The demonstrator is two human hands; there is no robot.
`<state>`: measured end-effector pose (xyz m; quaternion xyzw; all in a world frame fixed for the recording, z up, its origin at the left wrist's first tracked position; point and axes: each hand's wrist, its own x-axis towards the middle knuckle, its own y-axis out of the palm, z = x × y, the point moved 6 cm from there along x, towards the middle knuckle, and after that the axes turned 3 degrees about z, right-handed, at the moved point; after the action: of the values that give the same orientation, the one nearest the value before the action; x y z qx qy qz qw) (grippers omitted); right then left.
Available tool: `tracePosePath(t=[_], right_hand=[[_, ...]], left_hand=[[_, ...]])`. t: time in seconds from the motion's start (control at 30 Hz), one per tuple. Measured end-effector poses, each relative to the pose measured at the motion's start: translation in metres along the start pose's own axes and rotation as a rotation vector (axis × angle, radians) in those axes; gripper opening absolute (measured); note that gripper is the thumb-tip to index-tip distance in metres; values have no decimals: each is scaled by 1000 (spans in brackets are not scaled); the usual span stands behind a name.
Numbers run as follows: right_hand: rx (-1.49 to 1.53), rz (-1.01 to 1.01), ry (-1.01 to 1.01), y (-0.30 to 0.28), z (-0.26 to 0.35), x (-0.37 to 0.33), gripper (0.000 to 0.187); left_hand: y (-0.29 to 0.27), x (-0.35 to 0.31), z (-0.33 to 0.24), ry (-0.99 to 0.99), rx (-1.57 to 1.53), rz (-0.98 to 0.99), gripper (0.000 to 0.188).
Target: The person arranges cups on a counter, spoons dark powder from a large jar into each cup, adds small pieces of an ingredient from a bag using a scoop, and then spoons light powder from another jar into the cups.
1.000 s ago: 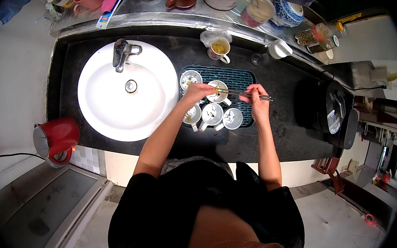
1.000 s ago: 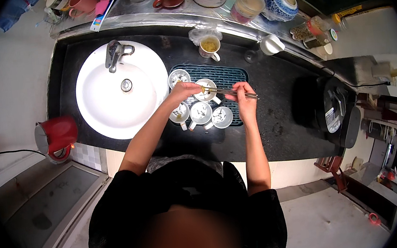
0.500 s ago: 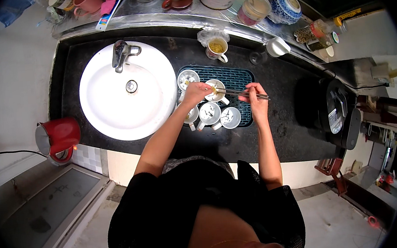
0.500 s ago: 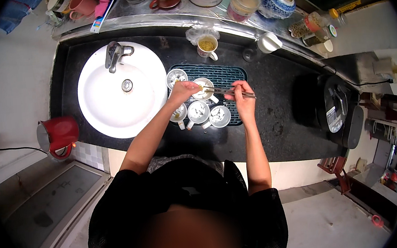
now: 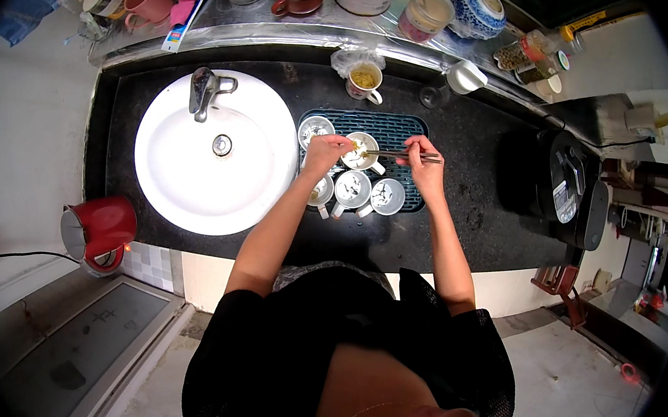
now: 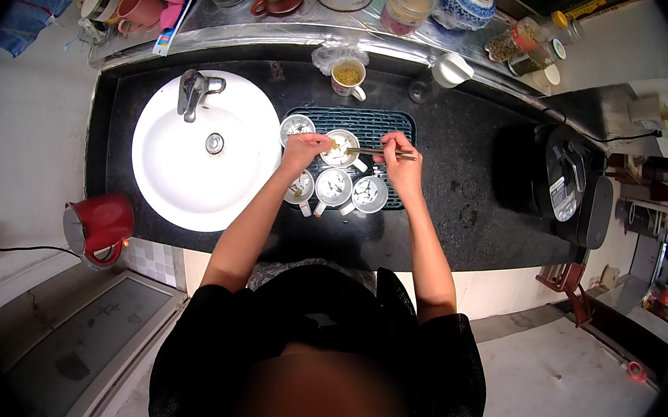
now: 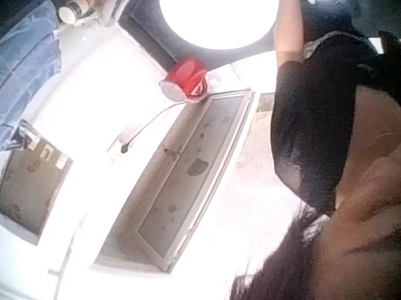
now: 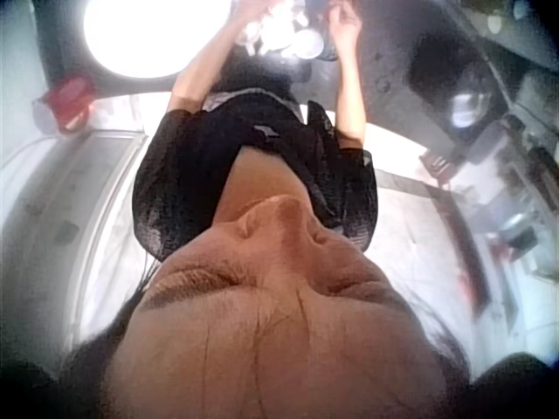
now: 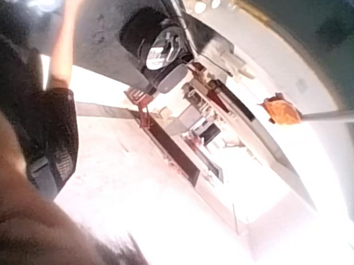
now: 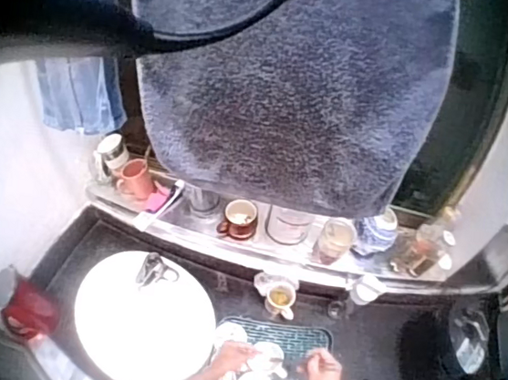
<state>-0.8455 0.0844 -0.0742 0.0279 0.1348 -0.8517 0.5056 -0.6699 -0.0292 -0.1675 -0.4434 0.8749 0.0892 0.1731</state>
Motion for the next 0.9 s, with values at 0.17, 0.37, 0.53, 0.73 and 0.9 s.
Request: tracePosePath(t=[0.17,0.37,0.53,0.73,0.9], right_hand=[[68,107,-6,2,-7,7,27],[165,89,6,-4,24,41,20],[166,191,26,23,51,60,23],[-5,296,-21,72,49,53,24],[-66,296,-36,92,48,50,25]], left_hand=[[-20,-6,-8,56,-140,-58,16],[-67,-4,11,-67,-114,-146,16],[-58,-16,-1,-175,-264,-125,18],[-62,-15,9,-213,-323,-171,19],[-64,-16,5,-192,-287,-207,19]])
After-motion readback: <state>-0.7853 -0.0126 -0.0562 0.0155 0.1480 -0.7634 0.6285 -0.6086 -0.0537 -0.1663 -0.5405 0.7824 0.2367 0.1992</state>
